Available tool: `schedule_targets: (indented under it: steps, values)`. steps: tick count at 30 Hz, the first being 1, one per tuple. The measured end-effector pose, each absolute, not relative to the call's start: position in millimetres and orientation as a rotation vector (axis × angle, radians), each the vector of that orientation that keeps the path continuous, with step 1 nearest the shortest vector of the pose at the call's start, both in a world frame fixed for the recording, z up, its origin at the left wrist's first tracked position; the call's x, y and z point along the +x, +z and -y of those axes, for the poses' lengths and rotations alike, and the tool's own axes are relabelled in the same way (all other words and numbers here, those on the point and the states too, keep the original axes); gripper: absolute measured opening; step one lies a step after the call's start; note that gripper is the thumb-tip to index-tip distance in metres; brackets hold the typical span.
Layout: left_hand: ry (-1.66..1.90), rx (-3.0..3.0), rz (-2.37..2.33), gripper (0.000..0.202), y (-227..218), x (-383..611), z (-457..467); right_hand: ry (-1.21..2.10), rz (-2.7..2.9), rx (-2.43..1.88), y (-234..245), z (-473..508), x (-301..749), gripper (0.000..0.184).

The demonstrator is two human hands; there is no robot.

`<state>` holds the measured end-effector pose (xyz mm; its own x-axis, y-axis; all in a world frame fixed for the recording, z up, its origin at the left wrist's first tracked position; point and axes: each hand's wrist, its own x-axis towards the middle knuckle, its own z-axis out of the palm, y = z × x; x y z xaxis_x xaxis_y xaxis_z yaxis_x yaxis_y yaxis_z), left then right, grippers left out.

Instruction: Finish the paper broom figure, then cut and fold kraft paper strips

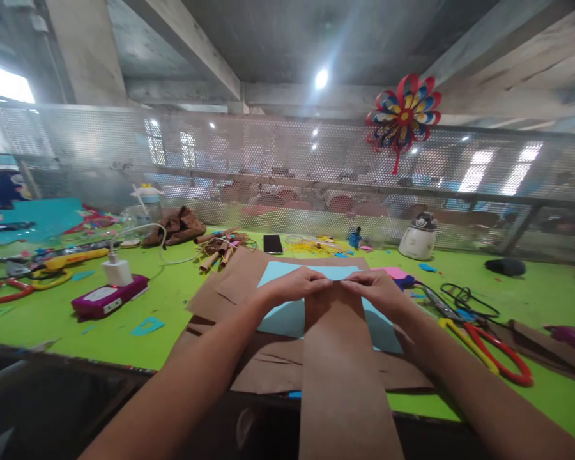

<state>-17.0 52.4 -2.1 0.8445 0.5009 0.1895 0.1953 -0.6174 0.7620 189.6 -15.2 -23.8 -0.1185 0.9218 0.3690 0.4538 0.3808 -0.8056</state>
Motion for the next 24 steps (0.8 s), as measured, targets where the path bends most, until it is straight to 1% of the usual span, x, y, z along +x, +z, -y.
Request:
schedule_targets:
  steps: [3,7,11,19,24]
  values:
    - [0.517,2.23,-0.508,0.036,-0.5,-18.6,-51.6,0.634,1.734,-1.216,-22.4,16.3,190.6,0.023]
    - [0.606,2.294,-0.489,0.034,-0.4,-17.2,-50.0,0.671,1.726,-1.181,-20.6,17.6,190.8,0.023]
    - [0.695,2.415,-0.492,0.034,-0.6,-16.2,-48.3,0.747,1.7,-1.171,-16.8,20.6,188.9,0.026]
    - [0.708,2.453,-0.486,0.034,-1.0,-16.5,-47.4,0.521,1.654,-1.205,-18.9,19.4,186.6,0.029]
    - [0.747,2.335,-0.459,0.025,-2.0,-14.5,-49.0,0.493,1.671,-1.178,-22.1,17.1,189.5,0.027]
